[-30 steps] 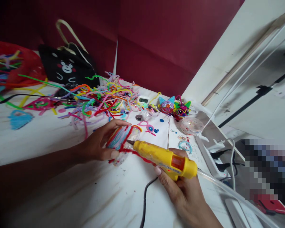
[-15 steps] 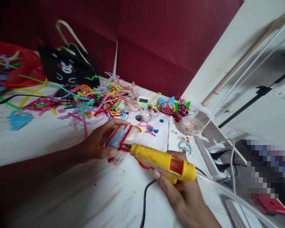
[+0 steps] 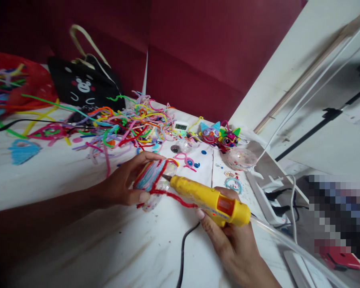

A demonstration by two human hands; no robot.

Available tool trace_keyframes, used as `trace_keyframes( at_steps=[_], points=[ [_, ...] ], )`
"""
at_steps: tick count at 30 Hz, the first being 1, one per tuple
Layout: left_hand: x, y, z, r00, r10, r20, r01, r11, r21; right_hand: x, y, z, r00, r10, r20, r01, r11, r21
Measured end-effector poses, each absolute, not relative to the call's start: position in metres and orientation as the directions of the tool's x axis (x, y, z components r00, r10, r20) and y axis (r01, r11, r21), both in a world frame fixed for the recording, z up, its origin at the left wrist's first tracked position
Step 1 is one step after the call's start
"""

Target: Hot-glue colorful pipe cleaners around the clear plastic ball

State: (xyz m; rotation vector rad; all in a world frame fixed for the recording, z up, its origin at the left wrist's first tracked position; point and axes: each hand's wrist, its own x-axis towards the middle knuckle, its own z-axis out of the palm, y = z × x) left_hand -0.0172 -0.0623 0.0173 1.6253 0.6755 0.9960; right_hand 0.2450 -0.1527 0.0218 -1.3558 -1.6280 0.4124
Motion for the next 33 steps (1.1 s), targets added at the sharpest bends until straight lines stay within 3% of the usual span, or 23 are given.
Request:
trace_keyframes(
  at_steps=[12, 19, 25, 33],
  points=[
    [-0.018, -0.058, 0.014, 0.482, 0.826, 0.292, -0.082, -0.290, 0.954, 0.254, -0.154, 0.019, -0.102, 0.838, 0.537, 0.652, 0.464, -0.600],
    [-0.019, -0.060, 0.016, 0.480, 0.825, 0.298, -0.076, -0.300, 0.951, 0.254, -0.153, 0.016, -0.109, 0.851, 0.514, 0.612, 0.464, -0.640],
    [-0.018, -0.064, 0.020, 0.488, 0.832, 0.266, -0.052, -0.276, 0.960, 0.242, -0.153, 0.023, 0.049, 0.891, 0.452, 0.596, 0.337, -0.729],
    [-0.017, -0.064, 0.020, 0.482, 0.840, 0.249, -0.082, -0.240, 0.967, 0.249, -0.153, 0.021, -0.116, 0.832, 0.542, 0.650, 0.476, -0.592]
  ],
)
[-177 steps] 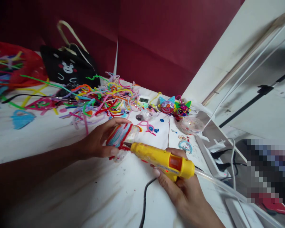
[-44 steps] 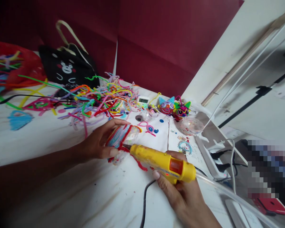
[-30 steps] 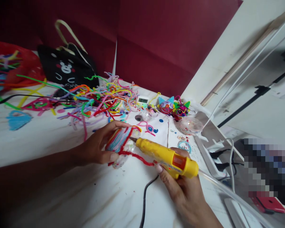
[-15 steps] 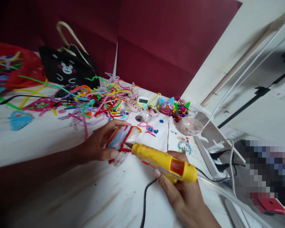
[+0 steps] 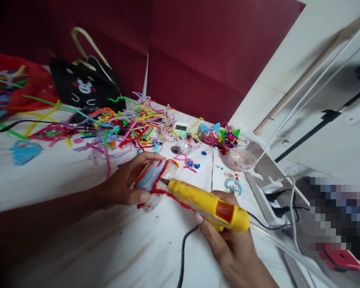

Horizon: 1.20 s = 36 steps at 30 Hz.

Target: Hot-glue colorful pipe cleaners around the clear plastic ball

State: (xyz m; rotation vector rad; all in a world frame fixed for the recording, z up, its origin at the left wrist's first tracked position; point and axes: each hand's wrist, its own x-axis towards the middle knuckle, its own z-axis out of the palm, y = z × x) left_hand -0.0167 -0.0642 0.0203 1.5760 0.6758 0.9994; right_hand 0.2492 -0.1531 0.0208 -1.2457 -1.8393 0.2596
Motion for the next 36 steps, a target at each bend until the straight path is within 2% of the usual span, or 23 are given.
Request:
trace_keyframes(
  at_steps=[6, 10, 14, 18, 20, 24, 27, 36],
  points=[
    [-0.017, -0.061, 0.017, 0.484, 0.834, 0.267, -0.101, -0.249, 0.963, 0.253, -0.154, 0.017, -0.171, 0.798, 0.578, 0.651, 0.532, -0.541],
    [-0.017, -0.062, 0.018, 0.491, 0.833, 0.256, -0.101, -0.237, 0.966, 0.254, -0.152, 0.015, -0.160, 0.797, 0.582, 0.636, 0.534, -0.556],
    [-0.017, -0.065, 0.020, 0.476, 0.842, 0.254, -0.090, -0.241, 0.966, 0.250, -0.153, 0.015, -0.044, 0.824, 0.565, 0.603, 0.473, -0.643],
    [-0.017, -0.067, 0.021, 0.485, 0.831, 0.273, -0.078, -0.269, 0.960, 0.243, -0.152, 0.017, 0.058, 0.878, 0.475, 0.537, 0.374, -0.756],
    [-0.016, -0.067, 0.021, 0.486, 0.831, 0.270, -0.075, -0.268, 0.960, 0.244, -0.152, 0.018, 0.057, 0.868, 0.494, 0.547, 0.387, -0.742],
    [-0.015, -0.065, 0.020, 0.472, 0.841, 0.266, -0.085, -0.256, 0.963, 0.250, -0.154, 0.017, -0.050, 0.820, 0.571, 0.608, 0.478, -0.634],
    [-0.015, -0.064, 0.019, 0.473, 0.844, 0.254, -0.093, -0.239, 0.967, 0.254, -0.154, 0.015, -0.070, 0.808, 0.585, 0.602, 0.502, -0.621],
    [-0.017, -0.067, 0.019, 0.490, 0.819, 0.299, -0.097, -0.289, 0.952, 0.241, -0.153, 0.017, 0.098, 0.857, 0.507, 0.533, 0.385, -0.754]
  ],
)
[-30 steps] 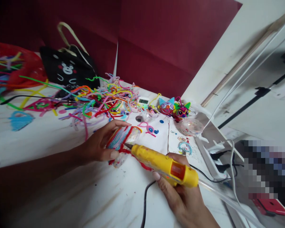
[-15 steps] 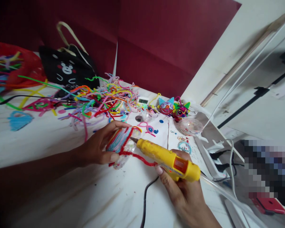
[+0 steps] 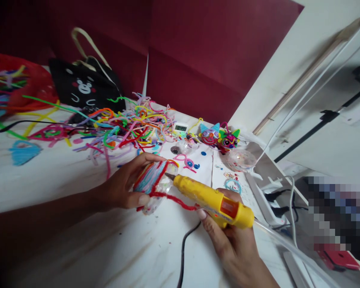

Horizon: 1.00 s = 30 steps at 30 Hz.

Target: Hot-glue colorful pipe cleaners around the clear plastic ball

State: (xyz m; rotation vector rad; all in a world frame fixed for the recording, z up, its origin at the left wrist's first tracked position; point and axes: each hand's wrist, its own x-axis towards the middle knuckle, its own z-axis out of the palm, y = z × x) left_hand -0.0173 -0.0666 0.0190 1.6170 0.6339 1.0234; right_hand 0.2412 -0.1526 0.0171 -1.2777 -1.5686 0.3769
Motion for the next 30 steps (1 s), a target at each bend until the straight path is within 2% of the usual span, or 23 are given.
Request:
trace_keyframes(
  at_steps=[3, 7, 10, 15, 21, 26, 30],
  points=[
    [-0.017, -0.066, 0.019, 0.486, 0.820, 0.303, -0.089, -0.298, 0.950, 0.244, -0.154, 0.017, 0.046, 0.844, 0.535, 0.564, 0.420, -0.711],
    [-0.017, -0.065, 0.020, 0.490, 0.825, 0.281, -0.099, -0.268, 0.958, 0.251, -0.155, 0.017, -0.094, 0.798, 0.595, 0.639, 0.507, -0.579],
    [-0.017, -0.065, 0.021, 0.488, 0.831, 0.267, -0.108, -0.246, 0.963, 0.252, -0.154, 0.016, -0.118, 0.784, 0.610, 0.640, 0.530, -0.557],
    [-0.018, -0.066, 0.020, 0.501, 0.819, 0.281, -0.113, -0.260, 0.959, 0.249, -0.153, 0.015, -0.098, 0.792, 0.602, 0.632, 0.517, -0.577],
    [-0.018, -0.067, 0.018, 0.504, 0.805, 0.312, -0.129, -0.286, 0.949, 0.244, -0.155, 0.011, 0.064, 0.836, 0.544, 0.549, 0.426, -0.719],
    [-0.019, -0.067, 0.019, 0.512, 0.798, 0.317, -0.114, -0.303, 0.946, 0.246, -0.154, 0.007, 0.091, 0.828, 0.554, 0.540, 0.426, -0.726],
    [-0.019, -0.067, 0.019, 0.517, 0.790, 0.329, -0.127, -0.309, 0.942, 0.247, -0.154, 0.006, 0.103, 0.862, 0.496, 0.508, 0.384, -0.771]
  ],
)
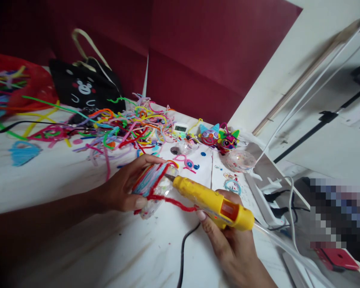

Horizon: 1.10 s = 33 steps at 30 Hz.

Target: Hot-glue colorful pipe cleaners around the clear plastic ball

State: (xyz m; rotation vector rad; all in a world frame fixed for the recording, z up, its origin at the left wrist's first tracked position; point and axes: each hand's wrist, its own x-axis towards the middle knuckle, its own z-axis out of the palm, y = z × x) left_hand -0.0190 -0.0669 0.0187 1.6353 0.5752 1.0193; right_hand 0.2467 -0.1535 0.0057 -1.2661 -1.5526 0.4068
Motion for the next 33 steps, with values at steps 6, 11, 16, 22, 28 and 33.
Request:
trace_keyframes(
  at_steps=[6, 11, 16, 22, 28, 33],
  points=[
    [-0.019, -0.067, 0.018, 0.513, 0.791, 0.332, -0.118, -0.318, 0.941, 0.246, -0.154, 0.004, 0.135, 0.856, 0.499, 0.476, 0.386, -0.790],
    [-0.019, -0.069, 0.018, 0.523, 0.785, 0.331, -0.128, -0.312, 0.941, 0.246, -0.152, 0.006, 0.107, 0.860, 0.499, 0.490, 0.391, -0.779],
    [-0.019, -0.068, 0.018, 0.511, 0.792, 0.334, -0.115, -0.322, 0.940, 0.246, -0.151, 0.011, 0.069, 0.856, 0.512, 0.528, 0.404, -0.747],
    [-0.019, -0.065, 0.018, 0.501, 0.803, 0.323, -0.096, -0.319, 0.943, 0.242, -0.153, 0.015, 0.062, 0.840, 0.539, 0.547, 0.423, -0.722],
    [-0.019, -0.066, 0.019, 0.511, 0.805, 0.302, -0.100, -0.294, 0.951, 0.242, -0.156, 0.016, 0.013, 0.850, 0.526, 0.525, 0.442, -0.727],
    [-0.019, -0.067, 0.020, 0.499, 0.814, 0.296, -0.092, -0.290, 0.953, 0.245, -0.154, 0.019, -0.056, 0.825, 0.563, 0.552, 0.495, -0.671]
  ],
)
